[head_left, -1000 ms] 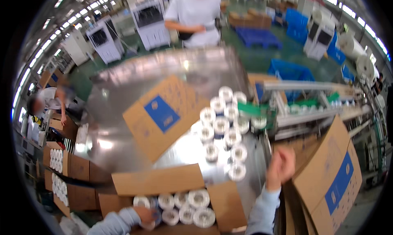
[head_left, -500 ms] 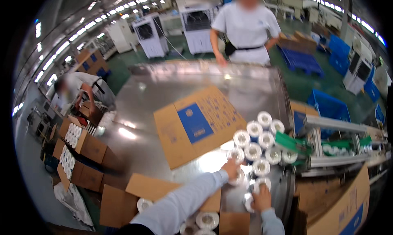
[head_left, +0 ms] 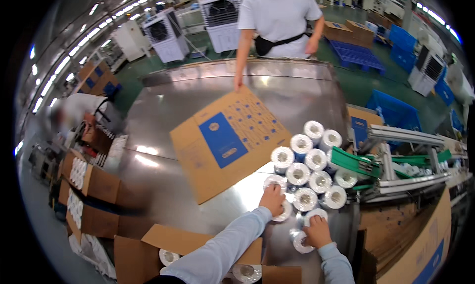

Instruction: The person places rolls of toilet paper into cardboard boxes and moves the boxes on a metal table.

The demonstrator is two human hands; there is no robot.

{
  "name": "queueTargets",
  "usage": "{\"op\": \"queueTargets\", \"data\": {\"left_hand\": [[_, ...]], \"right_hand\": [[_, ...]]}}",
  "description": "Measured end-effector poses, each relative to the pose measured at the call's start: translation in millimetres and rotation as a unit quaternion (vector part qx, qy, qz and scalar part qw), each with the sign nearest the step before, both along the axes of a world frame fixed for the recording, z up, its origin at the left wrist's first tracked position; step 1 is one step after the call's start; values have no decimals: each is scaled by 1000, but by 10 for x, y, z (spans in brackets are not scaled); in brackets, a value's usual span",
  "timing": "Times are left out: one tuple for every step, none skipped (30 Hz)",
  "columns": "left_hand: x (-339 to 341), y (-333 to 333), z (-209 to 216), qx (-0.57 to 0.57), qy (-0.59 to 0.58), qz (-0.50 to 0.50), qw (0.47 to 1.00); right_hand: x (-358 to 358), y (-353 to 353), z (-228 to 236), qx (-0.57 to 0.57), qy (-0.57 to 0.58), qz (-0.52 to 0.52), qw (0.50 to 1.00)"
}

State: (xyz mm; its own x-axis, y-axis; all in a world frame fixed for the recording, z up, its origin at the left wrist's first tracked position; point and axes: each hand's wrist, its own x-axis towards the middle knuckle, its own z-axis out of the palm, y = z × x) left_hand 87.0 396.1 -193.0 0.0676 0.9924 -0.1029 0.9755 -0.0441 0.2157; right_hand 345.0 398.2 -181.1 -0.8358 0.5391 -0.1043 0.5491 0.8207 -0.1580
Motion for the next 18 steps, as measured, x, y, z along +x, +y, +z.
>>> {"op": "queueTargets", "data": {"left_hand": [[-3, 30, 4, -10, 33, -26, 999], [2, 36, 10, -19, 65, -52, 996], [-9, 21, 21, -20, 79, -66, 995], [-23, -19, 90, -23, 94, -78, 992], [-66, -7, 163, -75, 90, -68, 991], [-164, -89, 176, -31, 58, -24, 998], [-269, -92, 344, -43, 15, -11, 999], [-346, -100, 593, -43, 0, 13, 999], [-496, -198, 766, -34, -18, 49, 998], [-647, -295, 947, -8, -50, 87, 995], [-817, -399, 1186, 44, -121, 120, 984], [-924, -605, 1342, 83, -207, 150, 963], [-1058, -704, 1505, 118, -291, 159, 936], [-1201, -835, 1810, 136, -368, 151, 907], [-1321, -1027, 2205, 83, -486, 102, 864], [-1472, -1177, 2563, 75, -508, 64, 855], [-1415, -1499, 2875, -10, -535, 73, 842], [-1480, -1778, 2908, -5, -597, 56, 800]], "right_hand": [[-16, -10, 21, 15, 3, -3, 1000], [42, -71, -79, 34, 17, -9, 999], [76, -131, -104, 33, 7, -21, 999], [105, -180, -109, 30, -1, -32, 999], [142, -198, -108, 32, 3, -56, 998], [181, -275, -102, 27, 6, -75, 997], [253, -338, -97, 25, 7, -98, 995], [323, -383, -74, 22, 14, -130, 991], [335, -482, -57, 14, 27, -154, 988], [338, -567, -44, 5, 39, -177, 983], [405, -643, -149, -9, 26, -204, 979], [433, -775, -123, -32, 14, -231, 972], [480, -760, -106, -20, 39, -257, 965], [474, -768, 167, 10, 73, -276, 958], [485, -828, 598, 54, 119, -289, 948], [463, -858, 1035, 106, 170, -284, 938], [481, -962, 1455, 145, 215, -285, 923], [430, -976, 1790, 200, 278, -249, 906]]}}
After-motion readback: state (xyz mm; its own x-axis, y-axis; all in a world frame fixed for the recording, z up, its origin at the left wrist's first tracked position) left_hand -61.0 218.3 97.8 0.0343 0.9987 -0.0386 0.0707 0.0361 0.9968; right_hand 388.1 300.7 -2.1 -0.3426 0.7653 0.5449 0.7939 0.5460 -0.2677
